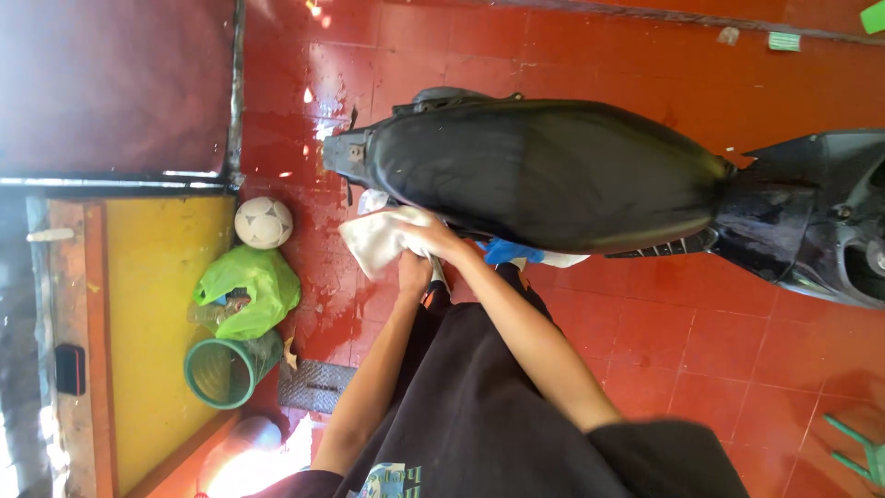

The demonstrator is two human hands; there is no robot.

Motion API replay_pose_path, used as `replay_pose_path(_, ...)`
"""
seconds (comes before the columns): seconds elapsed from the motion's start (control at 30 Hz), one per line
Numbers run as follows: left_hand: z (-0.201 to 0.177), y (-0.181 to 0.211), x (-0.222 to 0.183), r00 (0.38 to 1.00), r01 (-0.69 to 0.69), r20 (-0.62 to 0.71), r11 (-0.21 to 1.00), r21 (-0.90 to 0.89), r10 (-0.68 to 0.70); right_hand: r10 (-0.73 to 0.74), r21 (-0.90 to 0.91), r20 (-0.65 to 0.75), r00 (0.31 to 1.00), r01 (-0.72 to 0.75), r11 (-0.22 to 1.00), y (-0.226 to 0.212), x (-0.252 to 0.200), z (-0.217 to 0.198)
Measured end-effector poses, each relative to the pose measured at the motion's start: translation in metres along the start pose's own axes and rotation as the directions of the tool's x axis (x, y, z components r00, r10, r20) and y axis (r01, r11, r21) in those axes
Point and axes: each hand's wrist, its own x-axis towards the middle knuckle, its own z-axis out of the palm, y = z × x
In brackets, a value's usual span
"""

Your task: The person cleans a black scooter using a white cloth and a spray bottle. They wipe the seat and the front headlight area, applying the spray to the cloth and then scrubbing the surfaces.

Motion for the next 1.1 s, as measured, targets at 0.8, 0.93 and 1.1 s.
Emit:
replay_pose_path(0.8, 0.047, 0.186, 0.040, 0.987, -0.101, 0.156, 0.637, 0.764, -0.030, -0.711, -0.685, -0.646, 0.278, 0.202, 0.701, 0.125, 0.093, -0.355)
replay_pose_path(0.93, 0.050, 0.181, 0.041, 0.990, -0.091, 0.140, 0.621, 0.778, -0.031, -0.630, -0.660, -0.346, 0.696, 0.296, 0.690, 0.027, 0.169, -0.184)
replay_pose_path(1.1, 0.056, 0.188, 0.044, 0.980, -0.067, 0.150, 0.492, 0.868, -0.132, -0.582, -0.834, 0.081, 0.809, 0.375, 0.405, -0.004, 0.196, -0.118)
